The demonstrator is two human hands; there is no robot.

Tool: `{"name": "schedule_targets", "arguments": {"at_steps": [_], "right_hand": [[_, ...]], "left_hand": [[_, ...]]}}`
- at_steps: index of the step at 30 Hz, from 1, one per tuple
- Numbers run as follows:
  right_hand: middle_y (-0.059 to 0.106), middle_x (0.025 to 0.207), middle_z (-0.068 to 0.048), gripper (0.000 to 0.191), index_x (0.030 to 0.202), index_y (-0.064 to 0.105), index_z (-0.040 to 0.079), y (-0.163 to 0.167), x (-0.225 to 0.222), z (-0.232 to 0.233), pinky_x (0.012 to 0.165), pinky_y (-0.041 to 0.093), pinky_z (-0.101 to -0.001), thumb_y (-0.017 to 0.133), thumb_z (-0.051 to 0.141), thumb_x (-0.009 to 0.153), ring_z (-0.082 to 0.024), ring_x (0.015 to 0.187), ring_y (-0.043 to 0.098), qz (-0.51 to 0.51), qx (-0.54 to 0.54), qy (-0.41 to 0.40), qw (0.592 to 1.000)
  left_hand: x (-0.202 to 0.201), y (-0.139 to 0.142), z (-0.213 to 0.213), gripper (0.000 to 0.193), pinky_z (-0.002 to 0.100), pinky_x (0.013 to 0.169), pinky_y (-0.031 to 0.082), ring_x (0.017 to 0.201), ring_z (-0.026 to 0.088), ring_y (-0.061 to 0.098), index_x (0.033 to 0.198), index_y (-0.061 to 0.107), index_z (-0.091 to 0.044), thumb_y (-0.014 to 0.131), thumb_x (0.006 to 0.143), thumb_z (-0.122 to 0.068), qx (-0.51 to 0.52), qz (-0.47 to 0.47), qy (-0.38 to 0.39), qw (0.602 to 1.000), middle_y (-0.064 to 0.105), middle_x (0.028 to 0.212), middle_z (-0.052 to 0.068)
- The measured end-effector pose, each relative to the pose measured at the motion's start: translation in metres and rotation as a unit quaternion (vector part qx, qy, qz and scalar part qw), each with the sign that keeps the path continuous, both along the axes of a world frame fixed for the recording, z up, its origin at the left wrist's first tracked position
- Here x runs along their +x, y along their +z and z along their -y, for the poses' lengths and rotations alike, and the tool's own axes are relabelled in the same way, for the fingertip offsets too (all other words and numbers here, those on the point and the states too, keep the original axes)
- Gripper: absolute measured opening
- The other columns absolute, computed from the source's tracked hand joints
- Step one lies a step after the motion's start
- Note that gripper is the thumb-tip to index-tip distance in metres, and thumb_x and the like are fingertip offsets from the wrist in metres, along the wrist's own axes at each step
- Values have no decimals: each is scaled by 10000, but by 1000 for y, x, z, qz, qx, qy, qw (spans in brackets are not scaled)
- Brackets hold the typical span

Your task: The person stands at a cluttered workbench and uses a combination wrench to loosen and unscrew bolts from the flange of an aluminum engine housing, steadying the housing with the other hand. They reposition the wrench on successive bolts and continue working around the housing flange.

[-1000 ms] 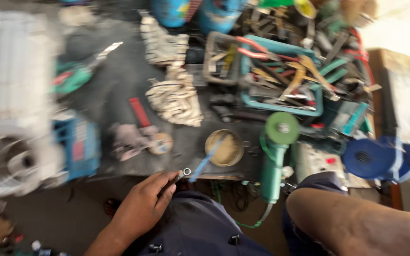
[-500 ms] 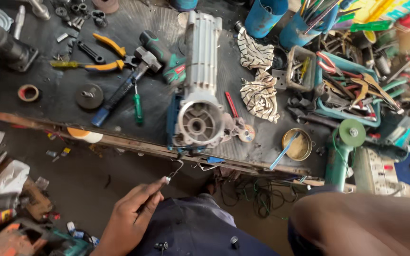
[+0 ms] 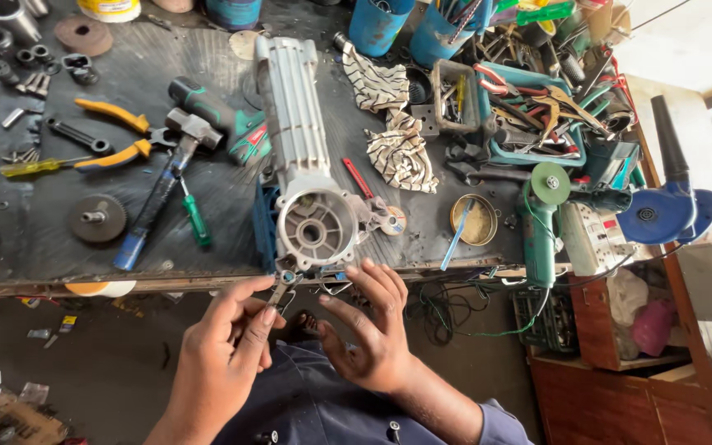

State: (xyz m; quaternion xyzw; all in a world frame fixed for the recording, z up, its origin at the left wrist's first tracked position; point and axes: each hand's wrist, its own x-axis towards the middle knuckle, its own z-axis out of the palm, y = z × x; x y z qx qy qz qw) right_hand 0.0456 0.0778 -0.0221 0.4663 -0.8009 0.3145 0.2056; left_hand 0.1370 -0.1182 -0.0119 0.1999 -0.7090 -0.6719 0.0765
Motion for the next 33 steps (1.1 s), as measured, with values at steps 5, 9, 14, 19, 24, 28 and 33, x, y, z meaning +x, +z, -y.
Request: {"name": "schedule_targets", "arguments": {"at_steps": [5, 9, 14, 19, 24, 28, 33], "right_hand": [[566, 1321, -168, 351, 1226, 625, 76, -23, -28, -10, 1103, 475, -501, 778, 105, 911, -347, 1280, 584, 89, -119, 32, 988], [784, 1031, -96, 112, 1077, 764, 77, -29, -43, -36, 881, 613, -388, 776, 120, 975, -214, 968, 754, 362, -147, 79, 917], [709, 1204, -163, 276, 1187, 732, -2, -37, -52, -56, 986, 554, -388, 761, 177, 978, -237, 1137, 685, 520, -162, 168, 822], [658, 1039, -146, 153, 1121, 758, -8, -39, -71, -79, 867, 541, -349, 778, 54, 983, -202, 937, 654, 505, -204, 194, 816], [692, 1002, -150, 92, 1056, 693, 19, -15, -98, -104, 799, 593, -329, 731, -4, 976, -216, 861, 729, 639, -139, 251, 713], [712, 959, -75, 222, 1113, 701, 49, -2, -93, -98, 719, 562, -305, 754, 47, 897, -153, 800, 681, 681, -54, 152, 715], [738, 910, -62, 248, 1080, 759, 23, 2, -107, -89, 655, 524, -302, 796, 159, 876, -146, 757, 669, 396, 30, 36, 917]], "left_hand": [[-9, 4, -13, 373, 232, 514, 558, 579, 65, 690, 1257, 660, -45, 680, 885, -71, -87, -47, 13, 995, 785, 816, 20], [-16, 4, -31, 218, 242, 615, 565, 671, 89, 710, 1095, 732, -37, 735, 882, -80, -156, -106, 19, 982, 753, 854, 49], [-40, -14, -71, 169, 251, 760, 584, 893, 133, 738, 1093, 694, -38, 714, 931, -84, -181, -209, -30, 961, 739, 989, 85], [-48, -33, -84, 185, 256, 595, 613, 643, 89, 736, 1056, 756, -30, 744, 882, -94, 84, 19, -102, 991, 804, 815, 72], [-49, -22, -75, 205, 268, 565, 577, 644, 118, 698, 1026, 797, -61, 765, 826, -96, -173, -117, -51, 977, 752, 884, 22], [-54, -1, -63, 252, 332, 772, 508, 878, 153, 637, 1039, 793, -114, 752, 791, -130, -448, -290, -81, 842, 730, 1041, -21], [-60, 13, -63, 238, 438, 1001, 332, 1096, 198, 562, 1136, 739, -211, 831, 923, -263, -576, -327, 79, 745, 649, 1239, -15]]}}
